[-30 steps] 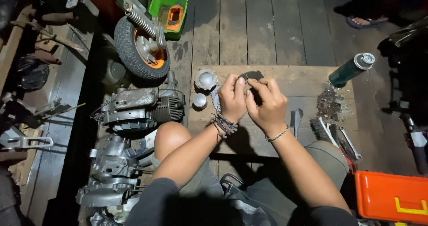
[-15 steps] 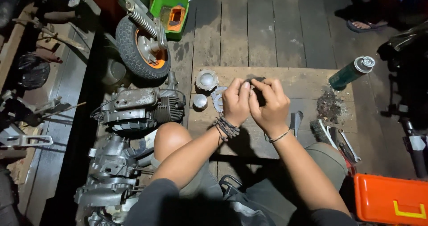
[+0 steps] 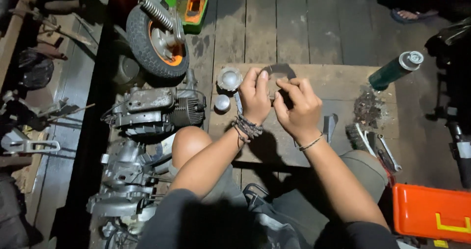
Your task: The person sits on the floor and uses both hands to manipulate a dark circular mechanical part, likely a gasket or seal. They repeatedly press, fold, and adjust the object while surrounded by engine components and tools.
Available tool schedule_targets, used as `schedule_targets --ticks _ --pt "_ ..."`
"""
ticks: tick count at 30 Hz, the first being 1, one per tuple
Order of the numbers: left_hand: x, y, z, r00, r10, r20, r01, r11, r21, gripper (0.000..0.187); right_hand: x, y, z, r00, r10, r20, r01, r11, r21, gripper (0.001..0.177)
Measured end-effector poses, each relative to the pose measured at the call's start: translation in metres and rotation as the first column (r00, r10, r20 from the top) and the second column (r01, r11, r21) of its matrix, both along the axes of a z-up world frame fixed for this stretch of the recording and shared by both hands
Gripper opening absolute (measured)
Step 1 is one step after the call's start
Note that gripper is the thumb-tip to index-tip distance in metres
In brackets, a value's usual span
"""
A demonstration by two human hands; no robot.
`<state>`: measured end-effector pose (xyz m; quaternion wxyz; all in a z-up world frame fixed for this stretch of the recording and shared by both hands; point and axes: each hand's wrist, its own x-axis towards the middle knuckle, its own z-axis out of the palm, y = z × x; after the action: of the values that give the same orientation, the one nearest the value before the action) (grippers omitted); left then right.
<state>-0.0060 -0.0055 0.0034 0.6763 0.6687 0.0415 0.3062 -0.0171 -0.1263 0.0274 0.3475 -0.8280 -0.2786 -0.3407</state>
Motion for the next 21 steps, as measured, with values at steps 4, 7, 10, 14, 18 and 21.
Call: schedule_targets --ticks 4,7,10,14,18,21 --pt "0.001 0.000 -0.004 1.000 -0.019 -0.002 0.019 0.994 -0.104 0.026 -0.001 0.001 0.000 1.000 0.005 -0.007 -0.005 1.000 0.030 0.019" --pt "0.002 0.000 -0.010 0.999 -0.039 0.010 0.040 0.993 -0.110 0.026 -0.001 0.002 0.001 1.000 -0.004 0.011 0.004 1.000 0.024 0.019" --pt "0.002 -0.001 -0.011 0.997 -0.072 0.022 0.074 0.989 -0.126 0.027 0.001 0.002 0.002 1.000 -0.004 0.008 0.004 1.000 0.017 0.019" --pt "-0.003 0.000 -0.005 0.998 -0.053 0.021 0.054 0.998 -0.030 0.027 0.003 0.002 -0.002 1.000 -0.005 0.011 0.005 1.000 -0.001 0.019" --pt "-0.007 -0.005 -0.005 0.998 -0.068 0.011 0.067 0.996 0.055 0.025 0.002 0.000 0.005 1.000 -0.009 0.004 0.009 1.000 0.006 0.020" --pt "-0.006 0.000 0.000 0.998 -0.060 0.012 0.059 0.996 0.066 0.026 -0.002 0.003 0.006 1.000 -0.007 -0.010 0.007 1.000 0.015 0.020"
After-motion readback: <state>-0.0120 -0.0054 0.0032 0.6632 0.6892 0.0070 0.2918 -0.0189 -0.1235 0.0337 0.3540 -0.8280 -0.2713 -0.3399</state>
